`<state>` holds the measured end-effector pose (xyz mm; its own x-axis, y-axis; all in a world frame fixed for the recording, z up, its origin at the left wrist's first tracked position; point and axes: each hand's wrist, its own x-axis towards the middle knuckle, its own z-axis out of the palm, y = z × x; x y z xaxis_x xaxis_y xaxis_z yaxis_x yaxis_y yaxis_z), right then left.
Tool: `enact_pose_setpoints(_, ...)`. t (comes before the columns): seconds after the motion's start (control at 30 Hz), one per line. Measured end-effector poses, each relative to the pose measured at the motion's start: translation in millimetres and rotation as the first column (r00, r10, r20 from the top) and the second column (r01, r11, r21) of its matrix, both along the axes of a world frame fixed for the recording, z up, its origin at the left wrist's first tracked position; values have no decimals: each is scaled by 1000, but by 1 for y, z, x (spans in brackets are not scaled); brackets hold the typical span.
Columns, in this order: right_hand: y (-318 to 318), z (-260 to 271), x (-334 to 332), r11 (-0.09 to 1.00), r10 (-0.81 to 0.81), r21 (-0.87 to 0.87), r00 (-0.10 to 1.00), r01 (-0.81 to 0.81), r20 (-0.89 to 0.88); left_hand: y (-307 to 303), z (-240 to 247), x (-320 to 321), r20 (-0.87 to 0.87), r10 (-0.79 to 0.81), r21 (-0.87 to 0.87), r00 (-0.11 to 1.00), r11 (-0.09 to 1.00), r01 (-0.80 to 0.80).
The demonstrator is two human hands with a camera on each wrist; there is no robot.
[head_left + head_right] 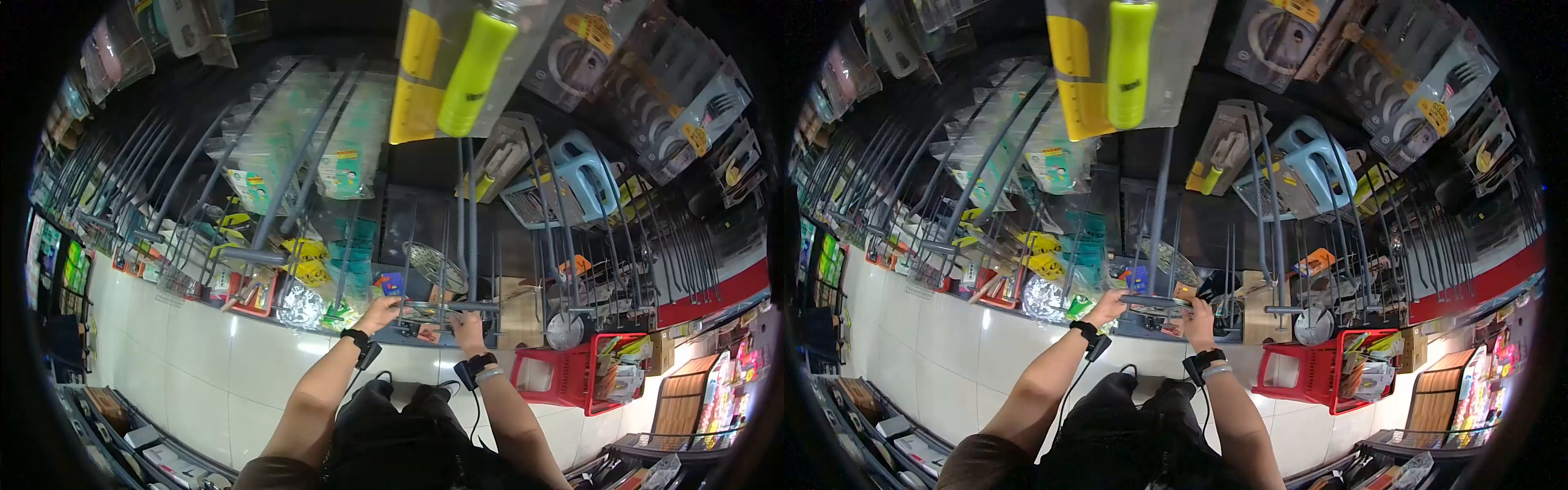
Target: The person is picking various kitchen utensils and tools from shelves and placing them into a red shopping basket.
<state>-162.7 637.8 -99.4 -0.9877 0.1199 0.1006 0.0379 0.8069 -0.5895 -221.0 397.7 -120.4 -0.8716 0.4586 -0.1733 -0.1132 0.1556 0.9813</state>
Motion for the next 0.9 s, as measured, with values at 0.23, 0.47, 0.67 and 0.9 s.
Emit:
enact_pose_setpoints(0.23,10,3,12,964,67,-262,997,-57,32,-3,19,13,114,-10,-17,993,1000,12)
enact_pose_setpoints(0.47,17,9,42,925,92,-374,994,-62,63,3,1,40,224,31,64,974,997,-46)
enact_pose_setpoints(0.67,29,17,75,927,89,-373,949,31,302,13,9,83,240,93,-14,966,996,-92)
enact_pose_setpoints(0.9,69,26,152,763,-16,-606,944,224,329,45,14,134,487,85,103,869,983,-154)
